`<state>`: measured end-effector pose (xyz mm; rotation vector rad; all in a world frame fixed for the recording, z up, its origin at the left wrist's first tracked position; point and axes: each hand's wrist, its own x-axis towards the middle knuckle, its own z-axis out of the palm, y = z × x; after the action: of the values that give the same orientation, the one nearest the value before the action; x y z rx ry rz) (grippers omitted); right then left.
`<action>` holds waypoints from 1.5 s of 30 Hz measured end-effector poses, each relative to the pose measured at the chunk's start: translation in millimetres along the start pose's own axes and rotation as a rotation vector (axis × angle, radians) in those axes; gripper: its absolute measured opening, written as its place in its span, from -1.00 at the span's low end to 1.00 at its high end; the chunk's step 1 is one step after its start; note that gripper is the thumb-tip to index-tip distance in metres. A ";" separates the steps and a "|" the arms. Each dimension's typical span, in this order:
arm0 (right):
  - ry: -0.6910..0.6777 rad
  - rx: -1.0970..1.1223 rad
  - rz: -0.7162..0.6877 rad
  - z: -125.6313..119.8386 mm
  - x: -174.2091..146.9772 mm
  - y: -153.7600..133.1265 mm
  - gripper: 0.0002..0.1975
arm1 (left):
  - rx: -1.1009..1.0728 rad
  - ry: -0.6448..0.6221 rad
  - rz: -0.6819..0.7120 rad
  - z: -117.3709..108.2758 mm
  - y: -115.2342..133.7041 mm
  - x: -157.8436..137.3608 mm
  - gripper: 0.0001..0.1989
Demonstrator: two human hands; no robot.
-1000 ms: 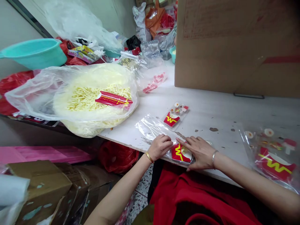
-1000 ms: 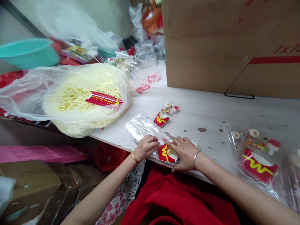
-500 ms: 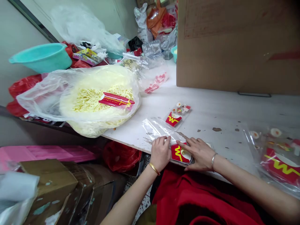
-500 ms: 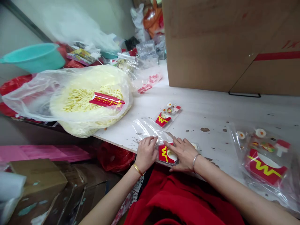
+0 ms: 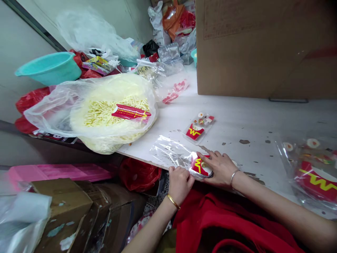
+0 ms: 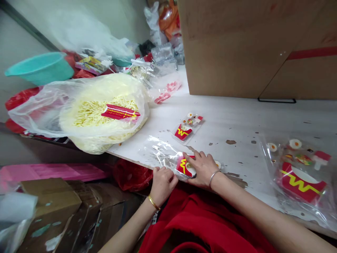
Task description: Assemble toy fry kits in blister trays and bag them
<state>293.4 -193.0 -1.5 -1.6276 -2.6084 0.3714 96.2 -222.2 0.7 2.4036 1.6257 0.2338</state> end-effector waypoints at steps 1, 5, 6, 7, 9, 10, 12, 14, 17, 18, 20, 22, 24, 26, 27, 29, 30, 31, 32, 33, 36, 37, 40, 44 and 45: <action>0.006 -0.002 0.014 0.0 0.2 -1.8 -0.07 | 0.003 0.010 0.012 0.5 7.3 -0.4 -0.79; 0.018 -0.010 -0.044 -1.0 0.5 6.2 -0.09 | 0.004 -0.099 0.140 -7.3 27.0 9.2 -0.82; 0.021 -0.013 -0.089 -1.6 0.2 12.2 -0.05 | 0.002 -0.132 0.180 -12.6 27.3 15.4 -0.83; 0.030 -0.018 -0.139 -2.5 -0.5 19.0 0.02 | 0.003 -0.153 0.216 -18.8 25.4 23.4 -0.83; 0.074 -0.028 -0.223 -4.6 -4.0 31.9 0.16 | 0.004 -0.170 0.295 -31.2 16.8 43.1 -0.80; 0.109 -0.029 -0.241 -5.3 -7.3 36.9 0.20 | 0.004 -0.180 0.344 -36.1 10.9 54.1 -0.74; 0.198 -0.020 -0.191 -3.8 -17.6 42.7 0.18 | 0.000 -0.229 0.459 -41.3 -1.2 75.5 -0.60; 0.307 0.012 -0.011 4.2 -32.2 44.1 0.07 | -0.003 -0.287 0.561 -40.8 -10.9 92.9 -0.51; 0.468 0.118 0.335 28.3 -56.9 44.9 -0.09 | -0.006 -0.321 0.644 -35.8 -18.3 108.1 -0.49; 0.509 0.163 0.422 37.4 -64.2 45.7 -0.13 | -0.013 -0.326 0.665 -34.6 -19.1 110.6 -0.50; 0.565 0.245 0.521 52.9 -75.5 47.4 -0.21 | -0.035 -0.345 0.695 -33.6 -18.9 113.8 -0.47; 0.600 0.302 0.551 61.6 -81.2 48.5 -0.30 | -0.050 -0.375 0.707 -34.1 -18.0 116.1 -0.42; 0.624 0.328 0.547 63.7 -82.4 48.8 -0.37 | -0.045 -0.374 0.717 -35.0 -17.3 118.6 -0.41; 0.638 0.324 0.536 62.4 -80.9 49.1 -0.42 | -0.038 -0.340 0.748 -35.4 -17.3 121.3 -0.41; 0.641 0.317 0.532 61.6 -79.8 49.6 -0.44 | -0.041 -0.327 0.765 -35.3 -17.6 122.6 -0.42; 0.645 0.305 0.533 60.4 -77.8 51.3 -0.46 | -0.062 -0.340 0.783 -34.7 -18.5 124.6 -0.51; 0.650 0.304 0.537 60.1 -77.0 52.2 -0.46 | -0.081 -0.364 0.782 -34.0 -19.0 125.1 -0.61; 0.656 0.311 0.542 59.7 -76.2 52.9 -0.47 | -0.105 -0.394 0.776 -33.1 -19.5 125.1 -0.71; 0.663 0.326 0.545 59.1 -75.5 53.2 -0.48 | -0.133 -0.420 0.766 -31.9 -19.9 124.7 -0.81; 0.668 0.350 0.546 58.1 -74.8 53.1 -0.49 | -0.163 -0.437 0.752 -30.5 -20.0 123.7 -0.89; 0.674 0.474 0.537 51.8 -71.9 49.3 -0.55 | -0.250 -0.410 0.689 -25.7 -17.1 119.3 -0.95; 0.669 0.530 0.529 48.7 -70.5 46.9 -0.57 | -0.277 -0.384 0.666 -24.3 -14.5 118.0 -0.94; 0.632 0.718 0.497 38.2 -65.2 37.7 -0.59 | -0.348 -0.312 0.625 -21.5 -0.7 116.5 -0.91; 0.543 0.881 0.400 25.9 -56.2 24.6 -0.55 | -0.403 -0.299 0.639 -18.5 24.3 122.8 -0.88; 0.527 0.907 0.367 24.0 -53.7 21.9 -0.54 | -0.418 -0.298 0.650 -17.3 29.5 125.6 -0.88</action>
<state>332.7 -235.9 -25.0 -1.5270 -1.4107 0.8382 164.7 -114.5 25.9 2.3949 0.5664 0.2708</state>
